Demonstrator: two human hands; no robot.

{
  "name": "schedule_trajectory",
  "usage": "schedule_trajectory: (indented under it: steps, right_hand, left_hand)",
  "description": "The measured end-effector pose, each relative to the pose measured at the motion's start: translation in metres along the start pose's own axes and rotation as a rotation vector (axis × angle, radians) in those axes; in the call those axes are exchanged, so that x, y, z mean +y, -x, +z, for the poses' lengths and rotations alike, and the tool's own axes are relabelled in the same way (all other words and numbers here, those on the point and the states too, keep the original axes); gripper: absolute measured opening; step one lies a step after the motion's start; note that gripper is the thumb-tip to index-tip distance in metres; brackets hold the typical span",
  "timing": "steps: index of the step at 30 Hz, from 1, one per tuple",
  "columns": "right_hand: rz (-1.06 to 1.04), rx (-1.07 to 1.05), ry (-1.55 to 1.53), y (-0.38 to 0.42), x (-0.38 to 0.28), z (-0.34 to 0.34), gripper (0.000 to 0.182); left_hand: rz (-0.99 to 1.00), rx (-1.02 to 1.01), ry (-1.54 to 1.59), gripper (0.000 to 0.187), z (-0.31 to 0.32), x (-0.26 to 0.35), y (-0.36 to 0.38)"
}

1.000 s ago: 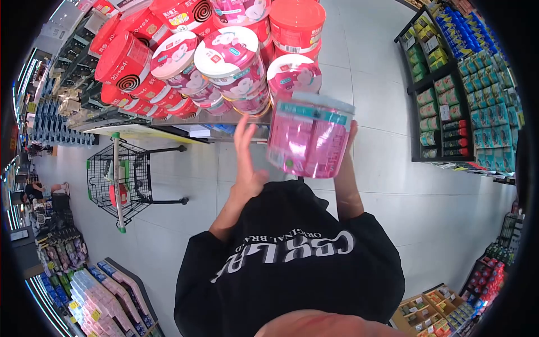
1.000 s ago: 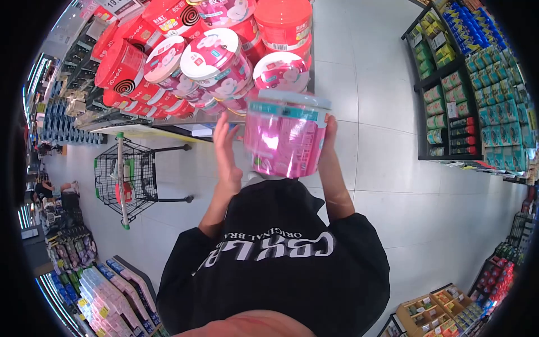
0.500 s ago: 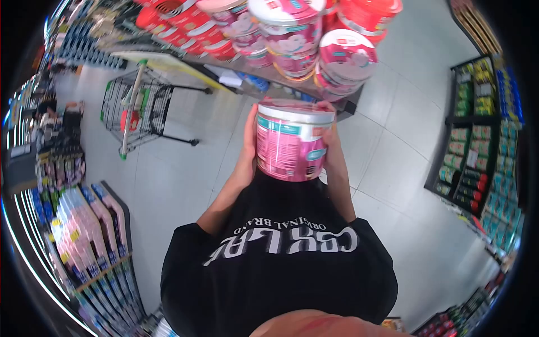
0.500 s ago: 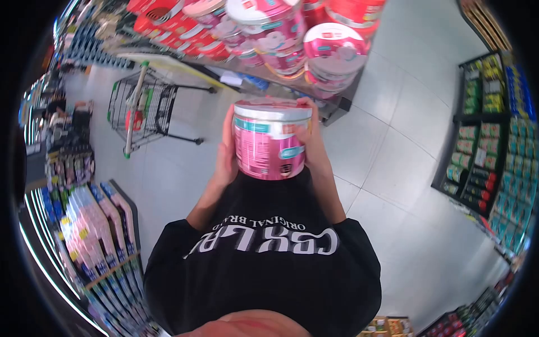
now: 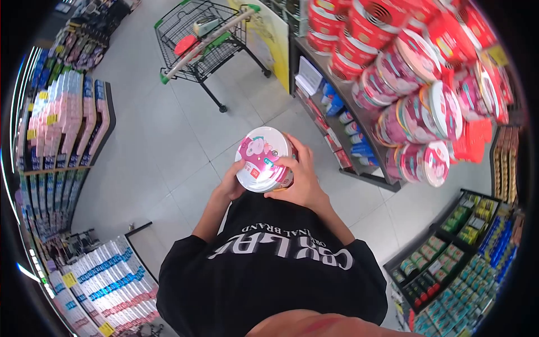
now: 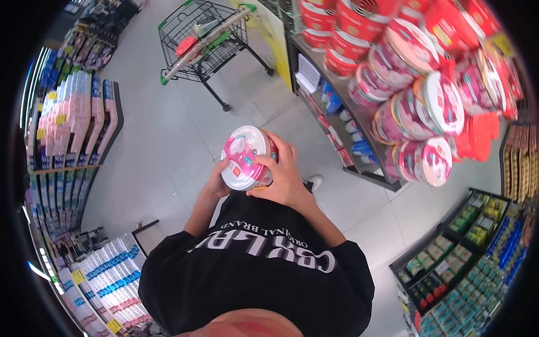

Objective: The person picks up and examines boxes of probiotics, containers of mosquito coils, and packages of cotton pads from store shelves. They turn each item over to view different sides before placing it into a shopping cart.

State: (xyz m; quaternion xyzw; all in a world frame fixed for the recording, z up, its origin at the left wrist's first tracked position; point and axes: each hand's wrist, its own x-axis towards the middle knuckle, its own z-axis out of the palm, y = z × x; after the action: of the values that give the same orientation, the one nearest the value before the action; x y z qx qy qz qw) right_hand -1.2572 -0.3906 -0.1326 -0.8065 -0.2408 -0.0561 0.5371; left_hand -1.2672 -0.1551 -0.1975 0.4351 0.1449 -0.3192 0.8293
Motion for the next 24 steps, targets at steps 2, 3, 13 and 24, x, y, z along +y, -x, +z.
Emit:
schedule_trajectory:
  steps: [2, 3, 13, 24]
  right_hand:
    - [0.006, -0.103, 0.015, -0.043, 0.003, 0.033, 0.088]
    - [-0.016, -0.139, 0.026, -0.066, 0.007, 0.051, 0.096]
    - [-0.102, -0.392, 0.364, -0.27, 0.155, 0.172, 0.095]
    - [-0.026, -0.247, 0.664, -0.489, 0.265, 0.193, 0.112]
  left_hand:
    - [0.107, 0.068, 0.06, 0.074, -0.027, 0.019, 0.001]
    - [0.127, 0.094, 0.089, 0.075, -0.037, 0.037, 0.005]
    - [0.404, 0.352, 0.166, 0.073, -0.198, 0.134, 0.002]
    - [0.59, 0.388, 0.263, 0.078, -0.226, 0.195, 0.0]
